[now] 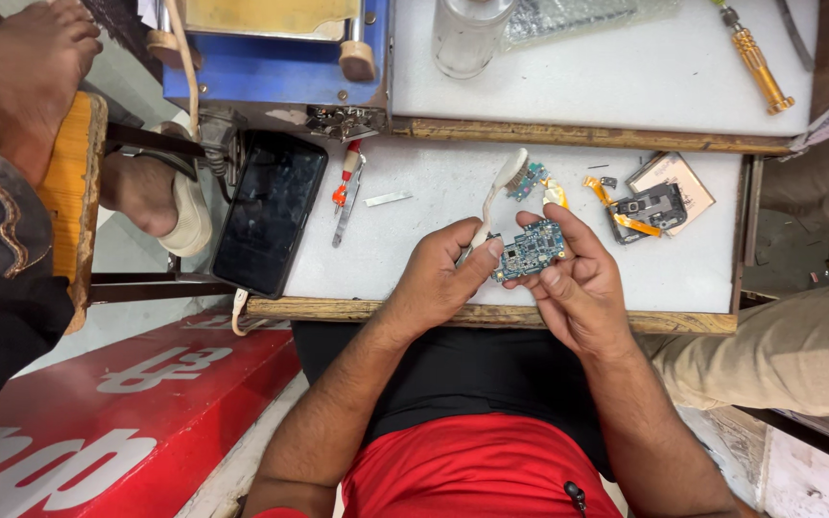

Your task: The person handles a small circuit board, removes a component, and cleans the board with a spray and a toothbrush. They then reattach the component and continue to inspect the board.

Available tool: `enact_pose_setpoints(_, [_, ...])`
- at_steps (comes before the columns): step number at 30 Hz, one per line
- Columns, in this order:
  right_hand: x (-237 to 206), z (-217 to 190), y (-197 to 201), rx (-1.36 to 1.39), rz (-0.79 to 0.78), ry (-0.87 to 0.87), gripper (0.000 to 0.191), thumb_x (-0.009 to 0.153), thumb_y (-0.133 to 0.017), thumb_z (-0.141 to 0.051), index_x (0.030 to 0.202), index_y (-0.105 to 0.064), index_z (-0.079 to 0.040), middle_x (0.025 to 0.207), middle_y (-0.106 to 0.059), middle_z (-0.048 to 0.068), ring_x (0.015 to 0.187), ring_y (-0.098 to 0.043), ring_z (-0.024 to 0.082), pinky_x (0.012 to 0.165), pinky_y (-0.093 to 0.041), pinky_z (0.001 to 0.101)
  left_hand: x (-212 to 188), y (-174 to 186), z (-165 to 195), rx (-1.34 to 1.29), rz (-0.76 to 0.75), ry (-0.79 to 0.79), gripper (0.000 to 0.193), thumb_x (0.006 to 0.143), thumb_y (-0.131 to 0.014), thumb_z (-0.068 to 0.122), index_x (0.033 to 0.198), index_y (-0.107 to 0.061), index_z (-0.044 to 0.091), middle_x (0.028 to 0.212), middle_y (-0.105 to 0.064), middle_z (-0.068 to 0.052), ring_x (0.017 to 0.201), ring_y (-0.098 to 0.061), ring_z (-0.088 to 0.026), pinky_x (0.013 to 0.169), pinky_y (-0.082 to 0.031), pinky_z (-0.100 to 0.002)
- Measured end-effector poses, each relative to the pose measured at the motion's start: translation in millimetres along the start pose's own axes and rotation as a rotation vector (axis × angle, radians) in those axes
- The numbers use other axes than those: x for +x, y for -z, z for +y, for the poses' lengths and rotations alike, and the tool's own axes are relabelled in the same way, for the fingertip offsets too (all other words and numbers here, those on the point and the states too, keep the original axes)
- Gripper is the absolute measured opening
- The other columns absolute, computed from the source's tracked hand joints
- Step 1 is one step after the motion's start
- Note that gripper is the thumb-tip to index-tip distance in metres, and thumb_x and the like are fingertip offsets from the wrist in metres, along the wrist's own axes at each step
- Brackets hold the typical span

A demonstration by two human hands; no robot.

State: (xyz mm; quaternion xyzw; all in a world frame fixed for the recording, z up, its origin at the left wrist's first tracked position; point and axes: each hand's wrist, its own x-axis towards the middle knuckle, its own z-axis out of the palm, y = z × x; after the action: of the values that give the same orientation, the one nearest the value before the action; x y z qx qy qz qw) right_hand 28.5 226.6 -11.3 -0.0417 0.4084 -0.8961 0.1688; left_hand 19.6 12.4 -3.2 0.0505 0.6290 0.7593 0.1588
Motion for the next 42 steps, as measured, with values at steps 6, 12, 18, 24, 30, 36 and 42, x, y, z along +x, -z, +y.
enact_pose_setpoints(6, [-1.9,-0.1,2.4,0.018,0.010,-0.031,0.061,0.103,-0.067,-0.002,0.158,-0.041,-0.002,0.152,-0.053,0.025,0.121,-0.067,0.030,0.100,-0.061,0.0489,-3.1,-1.1,-4.3,-0.006,-0.005,-0.054,0.035,0.108,-0.058,0.031,0.120,-0.069,0.000,0.093,-0.069,-0.001,0.088,-0.061,-0.005,0.078,-0.053,-0.024])
enact_pose_setpoints(12, [-5.0,0.9,5.3,0.012,0.024,-0.051,0.056,0.104,-0.064,0.003,0.156,-0.044,-0.003,0.150,-0.056,0.026,0.124,-0.067,0.031,0.105,-0.058,0.0495,-6.4,-0.9,-8.5,-0.086,-0.022,-0.115,0.040,0.112,-0.056,0.035,0.126,-0.066,-0.001,0.102,-0.070,-0.002,0.098,-0.063,-0.006,0.088,-0.054,-0.025])
enact_pose_setpoints(18, [-5.2,1.6,6.3,0.012,-0.024,-0.055,0.057,0.102,-0.065,0.004,0.155,-0.045,-0.007,0.152,-0.055,0.024,0.129,-0.065,0.031,0.109,-0.057,0.0505,-6.8,-0.5,-10.4,-0.122,0.012,0.008,0.040,0.109,-0.056,0.037,0.121,-0.066,0.000,0.079,-0.062,0.002,0.065,-0.053,-0.002,0.055,-0.044,-0.020])
enact_pose_setpoints(24, [-3.6,1.9,5.0,-0.008,-0.016,-0.053,0.058,0.099,-0.070,0.001,0.152,-0.047,-0.007,0.152,-0.055,0.023,0.130,-0.064,0.029,0.110,-0.056,0.0493,-5.2,-0.3,-9.4,-0.172,0.005,0.033,0.039,0.109,-0.056,0.036,0.117,-0.066,0.000,0.074,-0.058,0.003,0.059,-0.049,-0.001,0.049,-0.041,-0.020])
enact_pose_setpoints(30, [-0.1,1.3,3.3,0.035,-0.007,-0.042,0.059,0.095,-0.080,-0.006,0.144,-0.049,-0.008,0.150,-0.057,0.020,0.130,-0.064,0.027,0.111,-0.054,0.0473,-3.6,-0.6,-9.1,-0.118,-0.011,-0.018,0.038,0.111,-0.056,0.038,0.113,-0.066,0.002,0.078,-0.058,0.003,0.065,-0.051,-0.001,0.055,-0.044,-0.021])
enact_pose_setpoints(36, [3.4,1.9,3.5,0.032,0.004,-0.028,0.057,0.096,-0.080,-0.010,0.142,-0.049,-0.007,0.147,-0.060,0.020,0.125,-0.066,0.027,0.110,-0.055,0.0462,-2.6,0.5,-11.2,-0.110,-0.027,-0.019,0.042,0.110,-0.054,0.043,0.107,-0.065,0.003,0.071,-0.056,0.003,0.061,-0.050,-0.002,0.052,-0.042,-0.021])
enact_pose_setpoints(42, [4.4,-0.5,1.8,0.026,-0.006,-0.047,0.054,0.095,-0.080,-0.008,0.139,-0.048,-0.006,0.144,-0.061,0.022,0.124,-0.067,0.028,0.109,-0.056,0.0460,-1.5,0.9,-12.1,-0.102,-0.015,-0.035,0.044,0.110,-0.053,0.045,0.106,-0.064,0.003,0.071,-0.056,0.003,0.062,-0.052,-0.002,0.053,-0.044,-0.021])
